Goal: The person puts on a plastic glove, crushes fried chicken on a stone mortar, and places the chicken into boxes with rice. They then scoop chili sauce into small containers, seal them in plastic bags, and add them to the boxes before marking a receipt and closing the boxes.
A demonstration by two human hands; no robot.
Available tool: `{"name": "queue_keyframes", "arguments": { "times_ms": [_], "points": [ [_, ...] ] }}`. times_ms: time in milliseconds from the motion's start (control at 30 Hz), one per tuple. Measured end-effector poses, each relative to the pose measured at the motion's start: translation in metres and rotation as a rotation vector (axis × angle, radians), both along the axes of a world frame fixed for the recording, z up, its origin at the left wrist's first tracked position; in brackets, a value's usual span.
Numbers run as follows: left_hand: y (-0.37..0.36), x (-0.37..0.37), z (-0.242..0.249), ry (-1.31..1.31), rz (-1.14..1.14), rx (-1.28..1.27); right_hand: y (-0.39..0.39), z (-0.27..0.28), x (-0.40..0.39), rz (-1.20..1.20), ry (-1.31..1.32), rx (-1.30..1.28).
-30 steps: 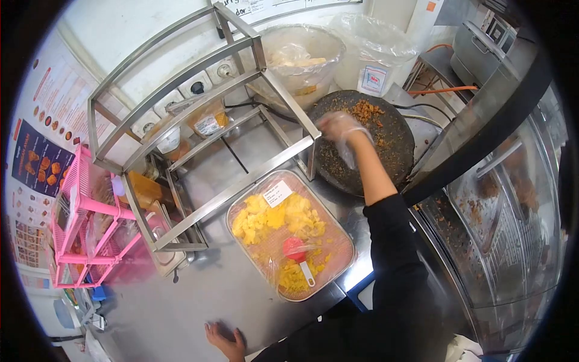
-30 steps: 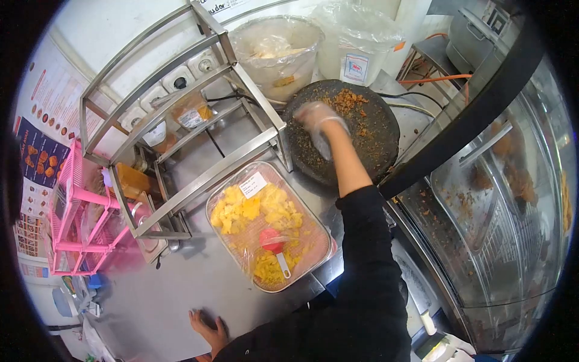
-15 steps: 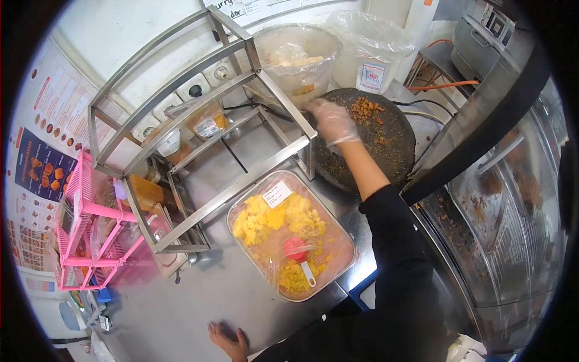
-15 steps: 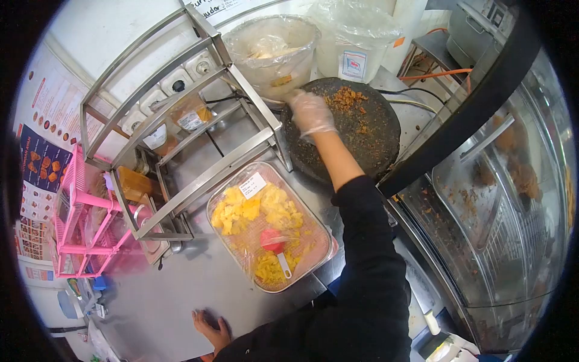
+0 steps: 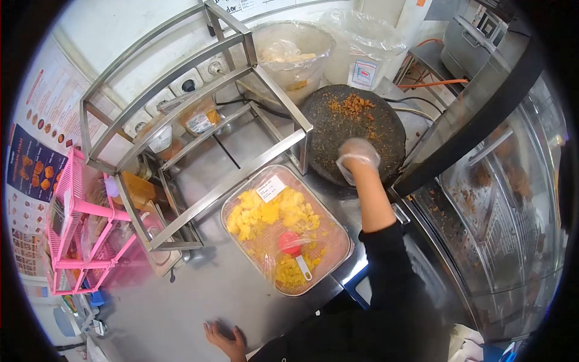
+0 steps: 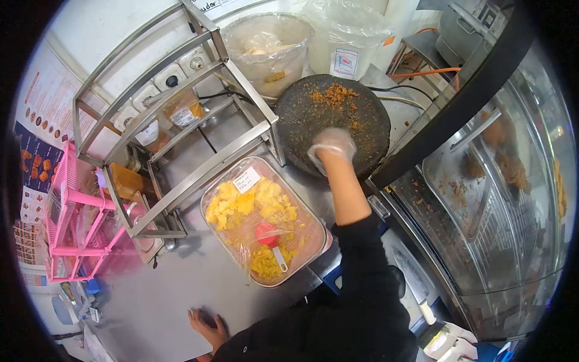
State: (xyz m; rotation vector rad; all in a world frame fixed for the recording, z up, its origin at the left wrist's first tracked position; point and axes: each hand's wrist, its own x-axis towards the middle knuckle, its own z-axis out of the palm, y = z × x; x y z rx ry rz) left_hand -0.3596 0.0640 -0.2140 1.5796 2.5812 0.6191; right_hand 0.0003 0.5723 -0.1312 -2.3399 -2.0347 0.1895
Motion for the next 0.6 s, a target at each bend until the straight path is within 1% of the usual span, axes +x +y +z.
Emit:
{"name": "queue_keyframes", "arguments": {
  "times_ms": [33, 133, 167, 267, 300, 400, 433, 533, 567, 600],
  "points": [
    [-0.001, 0.0, 0.001, -0.003, 0.009, -0.002, -0.021, 0.018, -0.003, -0.02, -0.032, -0.136],
    [0.002, 0.001, -0.004, -0.008, 0.03, 0.014, 0.012, 0.025, 0.003, -0.036, -0.201, -0.354],
    [0.0, -0.001, -0.004, -0.004, 0.031, 0.013, 0.028, 0.024, 0.008, -0.059, -0.202, -0.302],
    [0.001, -0.002, -0.002, -0.009, 0.011, 0.025, 0.031, 0.037, 0.01, -0.05, -0.274, -0.11],
    [-0.001, -0.002, -0.002, -0.025, 0.02, 0.02, 0.034, 0.029, 0.015, -0.145, -0.096, -0.205],
    [-0.002, -0.006, -0.007, -0.056, 0.03, 0.022, 0.023, 0.015, 0.025, -0.336, -0.016, -0.21],
    [-0.002, -0.008, -0.013, -0.057, 0.025, 0.036, 0.028, 0.027, 0.023, -0.267, -0.097, -0.202],
    [-0.007, -0.007, -0.008, -0.042, 0.022, 0.032, 0.061, 0.013, 0.037, 0.015, -0.269, -0.151],
    [-0.002, -0.006, -0.007, -0.039, 0.015, 0.037, 0.072, 0.011, 0.04, -0.238, 0.035, -0.129],
    [0.0, -0.004, -0.006, -0.047, 0.023, 0.034, 0.065, 0.016, 0.04, -0.225, 0.0, -0.21]
  ]
}}
